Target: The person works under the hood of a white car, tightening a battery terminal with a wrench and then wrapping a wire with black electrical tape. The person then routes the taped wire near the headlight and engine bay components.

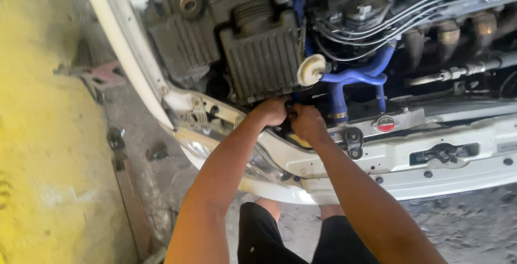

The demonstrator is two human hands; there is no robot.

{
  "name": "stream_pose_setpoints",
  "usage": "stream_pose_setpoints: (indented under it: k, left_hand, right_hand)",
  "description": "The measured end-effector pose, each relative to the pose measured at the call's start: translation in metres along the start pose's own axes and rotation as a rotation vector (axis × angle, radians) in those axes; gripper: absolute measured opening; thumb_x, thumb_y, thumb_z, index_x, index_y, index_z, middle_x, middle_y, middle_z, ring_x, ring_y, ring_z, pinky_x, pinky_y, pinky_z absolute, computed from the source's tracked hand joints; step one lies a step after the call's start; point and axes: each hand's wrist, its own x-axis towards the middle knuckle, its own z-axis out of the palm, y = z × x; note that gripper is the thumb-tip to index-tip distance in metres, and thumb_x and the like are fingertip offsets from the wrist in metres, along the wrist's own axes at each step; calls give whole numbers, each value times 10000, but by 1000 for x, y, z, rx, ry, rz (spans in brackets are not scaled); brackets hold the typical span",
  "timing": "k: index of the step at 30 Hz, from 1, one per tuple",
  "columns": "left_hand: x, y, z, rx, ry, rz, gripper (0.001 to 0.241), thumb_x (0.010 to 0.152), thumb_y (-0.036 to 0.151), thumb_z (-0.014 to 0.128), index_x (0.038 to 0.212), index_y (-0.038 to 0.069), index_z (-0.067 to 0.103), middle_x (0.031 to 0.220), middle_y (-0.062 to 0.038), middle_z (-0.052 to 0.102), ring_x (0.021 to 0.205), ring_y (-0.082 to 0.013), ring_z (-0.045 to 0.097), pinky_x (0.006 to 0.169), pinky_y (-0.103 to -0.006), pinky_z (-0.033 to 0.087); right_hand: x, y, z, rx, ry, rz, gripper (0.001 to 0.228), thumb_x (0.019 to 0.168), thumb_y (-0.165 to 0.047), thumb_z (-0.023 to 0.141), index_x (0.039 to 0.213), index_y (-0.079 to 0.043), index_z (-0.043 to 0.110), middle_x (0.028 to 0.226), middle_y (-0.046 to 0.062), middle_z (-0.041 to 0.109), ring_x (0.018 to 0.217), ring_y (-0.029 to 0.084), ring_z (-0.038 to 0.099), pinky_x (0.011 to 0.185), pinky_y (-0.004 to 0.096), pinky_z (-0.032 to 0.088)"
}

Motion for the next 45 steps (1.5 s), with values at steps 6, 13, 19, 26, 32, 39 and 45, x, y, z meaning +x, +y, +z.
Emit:
stream_pose_setpoints:
  k: [6, 13, 19, 26, 32, 39, 45]
  left_hand:
    - [-29, 8, -31, 126, -107, 80, 548, 854, 65, 568, 1400, 63, 521, 1251, -243, 667, 1166, -397, 644, 974, -453, 518]
    - [-1, -7, -20, -143, -229, -33, 463, 1050, 380, 399, 1252, 47, 648, 1308, -250, 638, 1264, -418, 575, 1054, -503, 445]
    - [21, -19, 3, -111, -284, -70, 431, 1030, 333, 491, 1238, 20, 702, 1301, -285, 666, 1264, -427, 611, 1023, -482, 497]
    - [12, -19, 1, -531, -275, -84, 389, 964, 204, 562, 1309, 30, 603, 1306, -247, 672, 1240, -369, 628, 1027, -439, 474]
    - [-28, -2, -52, -90, -239, 409, 632, 911, 52, 538, 1536, 42, 438, 1310, -286, 584, 1228, -433, 557, 1032, -472, 452]
    - [-38, 68, -109, 931, -226, 1026, 201, 949, 117, 597, 1003, 60, 782, 1212, -109, 692, 1249, -308, 608, 1018, -422, 529]
    - [-8, 89, -106, 1299, -346, 1302, 238, 874, 200, 600, 903, 149, 830, 1446, -59, 545, 1460, -327, 374, 1188, -676, 169]
  right_hand:
    - [-28, -32, -8, -52, 146, 7, 154, 870, -159, 646, 977, -119, 749, 988, 124, 729, 1021, 352, 654, 859, 513, 514]
    - [-44, -68, 12, -254, 434, 96, 171, 825, -112, 636, 964, -128, 735, 950, 39, 728, 1023, 281, 607, 898, 495, 441]
    - [-37, -80, 17, -294, 515, 184, 154, 782, -122, 653, 916, -121, 729, 906, 61, 715, 983, 296, 607, 899, 472, 455]
    - [-42, -105, 18, -209, 731, 277, 141, 854, -88, 687, 990, -57, 707, 809, 106, 690, 924, 305, 613, 891, 456, 458]
    - [-45, -110, 11, -178, 658, 307, 102, 841, -80, 700, 942, -75, 691, 833, 81, 707, 939, 289, 616, 928, 432, 466]
    - [-55, -111, 27, -186, 752, 277, 213, 792, -118, 735, 998, -73, 704, 899, 62, 735, 1109, 300, 612, 1069, 601, 358]
    - [-60, -113, 40, -161, 735, 392, 82, 826, -103, 731, 895, -121, 690, 906, 21, 746, 1278, 271, 585, 1139, 745, 228]
